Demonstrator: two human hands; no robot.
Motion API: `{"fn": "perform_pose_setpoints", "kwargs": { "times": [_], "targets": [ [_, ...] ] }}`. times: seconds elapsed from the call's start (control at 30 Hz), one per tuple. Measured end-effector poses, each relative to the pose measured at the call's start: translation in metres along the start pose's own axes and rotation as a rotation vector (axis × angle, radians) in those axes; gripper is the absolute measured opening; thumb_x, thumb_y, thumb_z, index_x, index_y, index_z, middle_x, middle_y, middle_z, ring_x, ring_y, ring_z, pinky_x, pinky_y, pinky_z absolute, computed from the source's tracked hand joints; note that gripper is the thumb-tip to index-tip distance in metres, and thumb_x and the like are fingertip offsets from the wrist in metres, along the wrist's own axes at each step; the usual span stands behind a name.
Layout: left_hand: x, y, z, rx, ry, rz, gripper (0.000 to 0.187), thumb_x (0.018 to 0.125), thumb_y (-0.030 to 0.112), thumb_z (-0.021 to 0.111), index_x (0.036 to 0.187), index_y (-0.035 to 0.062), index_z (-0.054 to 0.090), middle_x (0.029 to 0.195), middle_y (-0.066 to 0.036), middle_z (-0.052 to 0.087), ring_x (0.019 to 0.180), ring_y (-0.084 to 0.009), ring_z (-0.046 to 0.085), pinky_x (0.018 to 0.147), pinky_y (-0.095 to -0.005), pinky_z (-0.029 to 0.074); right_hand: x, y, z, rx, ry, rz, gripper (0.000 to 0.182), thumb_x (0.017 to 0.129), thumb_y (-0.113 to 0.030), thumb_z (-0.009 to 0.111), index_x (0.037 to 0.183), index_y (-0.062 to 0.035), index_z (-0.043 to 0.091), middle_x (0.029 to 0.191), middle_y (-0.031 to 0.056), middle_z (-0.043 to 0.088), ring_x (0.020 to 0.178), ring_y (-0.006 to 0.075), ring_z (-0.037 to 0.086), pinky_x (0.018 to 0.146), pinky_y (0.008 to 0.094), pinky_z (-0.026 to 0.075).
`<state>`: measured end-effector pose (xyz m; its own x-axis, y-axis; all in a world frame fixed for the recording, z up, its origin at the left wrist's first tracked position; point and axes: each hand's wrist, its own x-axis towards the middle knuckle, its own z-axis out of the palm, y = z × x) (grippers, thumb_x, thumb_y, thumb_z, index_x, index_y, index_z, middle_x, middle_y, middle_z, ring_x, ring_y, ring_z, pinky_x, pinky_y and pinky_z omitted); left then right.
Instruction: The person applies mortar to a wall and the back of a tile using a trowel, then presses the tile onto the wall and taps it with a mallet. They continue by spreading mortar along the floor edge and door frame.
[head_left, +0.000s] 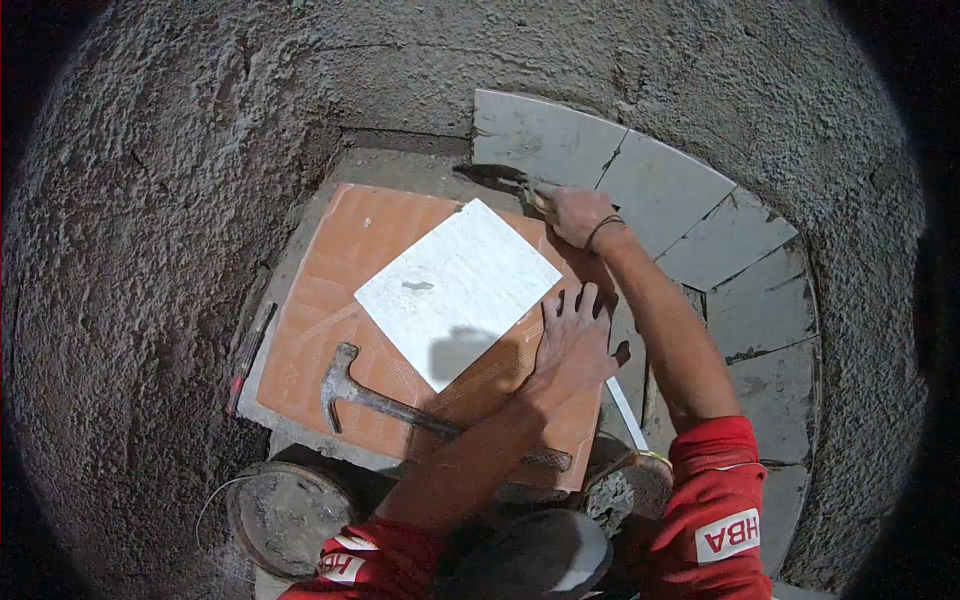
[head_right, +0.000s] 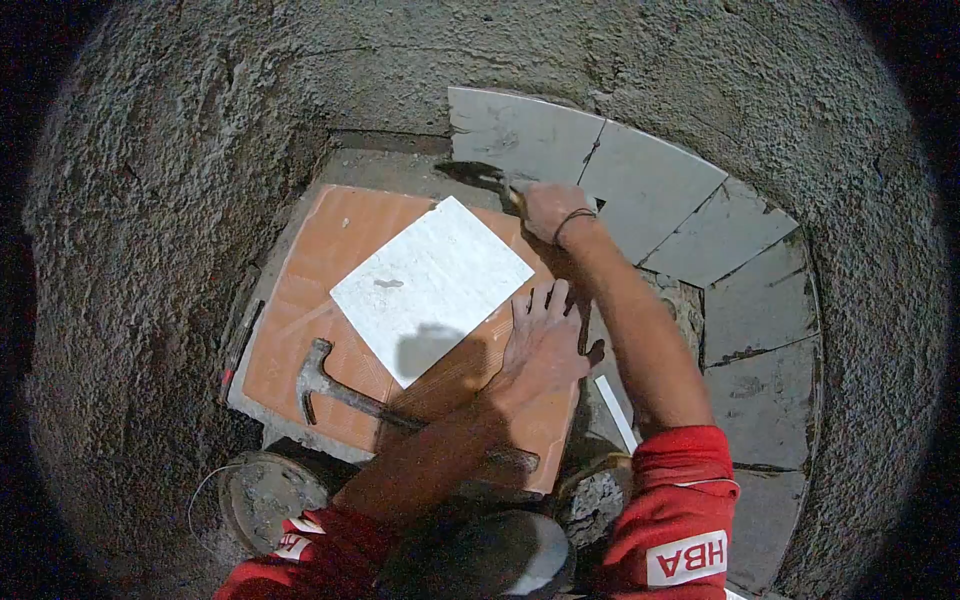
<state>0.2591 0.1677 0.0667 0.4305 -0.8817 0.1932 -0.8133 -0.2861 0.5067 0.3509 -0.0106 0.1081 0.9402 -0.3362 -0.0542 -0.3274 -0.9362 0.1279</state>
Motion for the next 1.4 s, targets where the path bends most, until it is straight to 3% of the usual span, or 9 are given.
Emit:
{"fn": "perform_pose_setpoints", "kwargs": {
  "times": [0.07,0.23,0.37,0.43,0.53,0.73,0.87,1.17,1.4],
  "targets": [
    [-0.001,-0.004,0.007,-0.013,0.057,0.024,0.071,0.080,0.050,0.077,0.128,-0.0008,0.065,0.134,-0.017,0.050,0.128,-0.0342,0.042,0.101,-0.0511,0.033,-0.012,0.004,-0.013,0.039,-0.045,-0.038,0.038,0.099,-0.025,0.057,0.136,-0.0183,0.064,0.111,0.0192,0.074,0.103,0.0396,0.071,0.084,0.0535,0.058],
    [-0.001,-0.003,0.010,-0.051,0.101,0.031,0.077,0.080,0.050,0.076,0.137,-0.0002,0.058,0.134,-0.016,0.050,0.130,-0.0340,0.041,0.103,-0.0522,0.033,-0.022,0.035,0.007,-0.064,0.184,0.013,0.038,0.099,-0.023,0.056,0.136,-0.0225,0.066,0.107,0.0180,0.074,0.096,0.0399,0.073,0.079,0.0534,0.058],
    [-0.001,-0.002,0.003,-0.036,0.058,0.029,0.075,0.081,0.050,0.076,0.134,-0.0007,0.060,0.134,-0.017,0.050,0.128,-0.0340,0.043,0.104,-0.0525,0.033,-0.028,0.016,0.000,-0.146,0.109,0.040,0.040,0.097,-0.024,0.057,0.136,-0.0215,0.066,0.106,0.0189,0.074,0.097,0.0387,0.073,0.080,0.0529,0.058],
    [-0.002,0.000,0.000,-0.012,0.016,0.017,0.074,0.081,0.050,0.076,0.133,-0.0006,0.060,0.133,-0.017,0.051,0.128,-0.0340,0.043,0.104,-0.0527,0.033,-0.031,0.008,-0.006,-0.138,-0.065,0.088,0.042,0.096,-0.025,0.059,0.137,-0.0217,0.065,0.105,0.0206,0.074,0.099,0.0371,0.073,0.082,0.0532,0.057],
    [-0.001,-0.004,0.008,-0.006,0.065,0.014,0.074,0.081,0.049,0.076,0.133,0.0002,0.059,0.131,-0.017,0.052,0.126,-0.0339,0.044,0.103,-0.0528,0.033,-0.052,0.008,-0.034,-0.072,-0.016,0.008,0.041,0.095,-0.027,0.060,0.135,-0.0195,0.064,0.105,0.0217,0.073,0.101,0.0390,0.072,0.084,0.0543,0.056],
    [-0.003,-0.004,0.007,-0.061,0.134,0.044,0.072,0.081,0.049,0.077,0.132,0.0019,0.058,0.127,-0.016,0.052,0.123,-0.0333,0.044,0.099,-0.0529,0.034,-0.068,0.061,-0.032,0.053,0.108,0.059,0.037,0.096,-0.033,0.062,0.129,-0.0149,0.061,0.105,0.0209,0.073,0.102,0.0438,0.069,0.084,0.0567,0.055],
    [-0.002,-0.004,0.009,-0.050,0.177,0.054,0.067,0.082,0.048,0.077,0.128,0.0032,0.059,0.125,-0.015,0.052,0.122,-0.0330,0.045,0.097,-0.0527,0.034,-0.067,0.083,-0.036,0.049,-0.019,0.083,0.037,0.097,-0.035,0.062,0.130,-0.0177,0.060,0.110,0.0201,0.072,0.102,0.0433,0.070,0.083,0.0564,0.055],
    [-0.002,-0.003,0.007,-0.044,0.099,0.037,0.081,0.078,0.047,0.078,0.140,-0.0002,0.056,0.131,-0.017,0.051,0.126,-0.0341,0.043,0.102,-0.0518,0.034,0.005,0.027,0.032,-0.069,0.287,-0.011,0.042,0.098,-0.031,0.061,0.139,-0.0203,0.061,0.110,0.0184,0.070,0.099,0.0390,0.072,0.080,0.0519,0.058],
    [-0.001,-0.003,0.004,-0.041,0.062,0.019,0.081,0.078,0.048,0.080,0.139,0.0011,0.056,0.135,-0.017,0.050,0.129,-0.0332,0.042,0.102,-0.0496,0.034,0.028,0.038,0.015,0.021,-0.008,0.038,0.038,0.101,-0.033,0.058,0.134,-0.0185,0.067,0.120,0.0171,0.072,0.107,0.0374,0.071,0.087,0.0509,0.058]
  ]
}}
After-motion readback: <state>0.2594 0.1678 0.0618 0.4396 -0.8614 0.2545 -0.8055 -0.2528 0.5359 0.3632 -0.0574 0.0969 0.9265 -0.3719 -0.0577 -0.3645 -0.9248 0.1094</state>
